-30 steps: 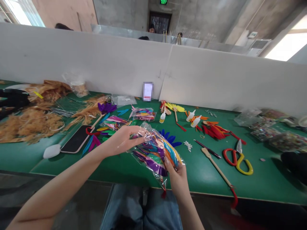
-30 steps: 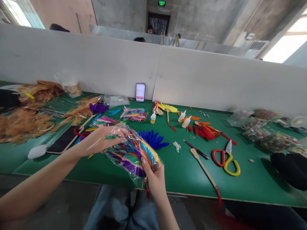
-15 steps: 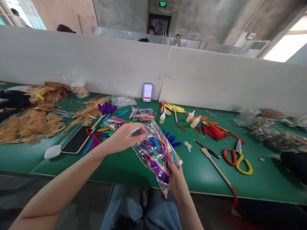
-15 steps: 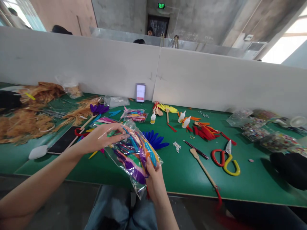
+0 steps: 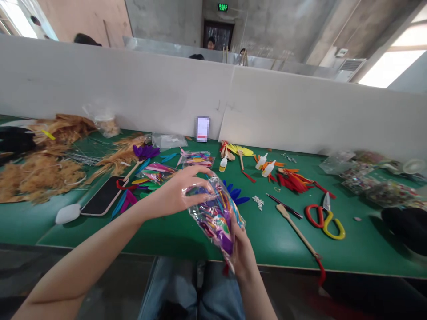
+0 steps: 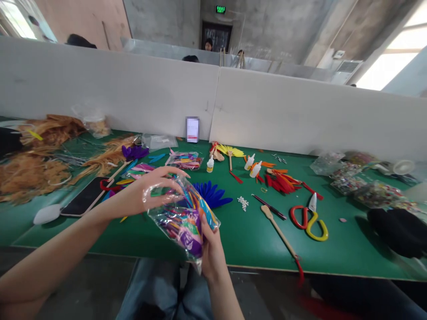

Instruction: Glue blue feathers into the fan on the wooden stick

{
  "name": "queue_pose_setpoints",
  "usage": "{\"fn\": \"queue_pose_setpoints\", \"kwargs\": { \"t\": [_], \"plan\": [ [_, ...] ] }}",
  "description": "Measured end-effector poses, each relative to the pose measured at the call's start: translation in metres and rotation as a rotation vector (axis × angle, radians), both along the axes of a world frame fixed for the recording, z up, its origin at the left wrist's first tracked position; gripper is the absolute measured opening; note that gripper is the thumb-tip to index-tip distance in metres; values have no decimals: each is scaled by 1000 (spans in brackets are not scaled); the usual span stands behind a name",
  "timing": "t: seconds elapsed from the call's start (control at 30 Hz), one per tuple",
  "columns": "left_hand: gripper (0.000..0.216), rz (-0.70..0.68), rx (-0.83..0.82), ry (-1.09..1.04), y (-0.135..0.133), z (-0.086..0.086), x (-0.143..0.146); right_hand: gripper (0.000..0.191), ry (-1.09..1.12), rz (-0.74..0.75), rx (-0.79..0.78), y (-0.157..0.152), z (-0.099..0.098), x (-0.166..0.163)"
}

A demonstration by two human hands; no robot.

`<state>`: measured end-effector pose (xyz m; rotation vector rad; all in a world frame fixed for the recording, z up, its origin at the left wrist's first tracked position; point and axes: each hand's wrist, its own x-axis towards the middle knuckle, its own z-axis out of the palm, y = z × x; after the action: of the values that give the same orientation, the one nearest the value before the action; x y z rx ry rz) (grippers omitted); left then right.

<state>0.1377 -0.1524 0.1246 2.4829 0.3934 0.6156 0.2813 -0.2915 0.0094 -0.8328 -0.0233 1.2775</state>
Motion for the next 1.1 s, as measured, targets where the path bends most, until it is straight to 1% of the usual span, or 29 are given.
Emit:
{"fn": "queue_pose_setpoints", "kwargs": {
  "t": [0.07, 0.17, 0.27, 0.33, 0.43, 0.57, 0.67, 0.73, 0.87, 0.93, 1.03, 1.1],
  "plan": [
    [15, -11, -29, 52, -1, -4, 2, 58, 2, 2, -20, -1, 3, -1],
    [16, -35, -55, 66, -2, -9, 6, 53, 14, 12, -13, 0, 7, -2],
    [14, -87, -10, 12, -2, -11, 11, 47, 32, 11, 14, 0, 6, -1],
    [13, -86, 50, -6, -1, -10, 14, 45, 51, 13, 18, -1, 2, 1],
    [15, -29, 111, -44, 0, -5, 19, 42, 72, 36, 35, -4, -7, 5],
    [17, 93, 184, -190, 0, 5, 29, 38, 68, 67, 105, -9, -22, 11],
    [18, 96, 209, -217, -2, 10, 36, 36, 82, 111, 150, -12, -27, 15],
    [18, 113, 200, -228, -2, 13, 38, 38, 85, 121, 142, -13, -26, 17],
    [20, 223, 179, -240, -1, 22, 34, 44, 51, 58, 92, -15, -24, 23],
    [21, 256, 158, -239, 0, 27, 30, 45, 60, 13, 68, -16, -25, 25],
    [21, 280, 126, -255, 0, 31, 26, 47, 81, -34, 54, -16, -29, 27],
    [20, 267, 115, -246, -2, 30, 27, 46, 81, -46, 64, -15, -31, 26]
  ]
}}
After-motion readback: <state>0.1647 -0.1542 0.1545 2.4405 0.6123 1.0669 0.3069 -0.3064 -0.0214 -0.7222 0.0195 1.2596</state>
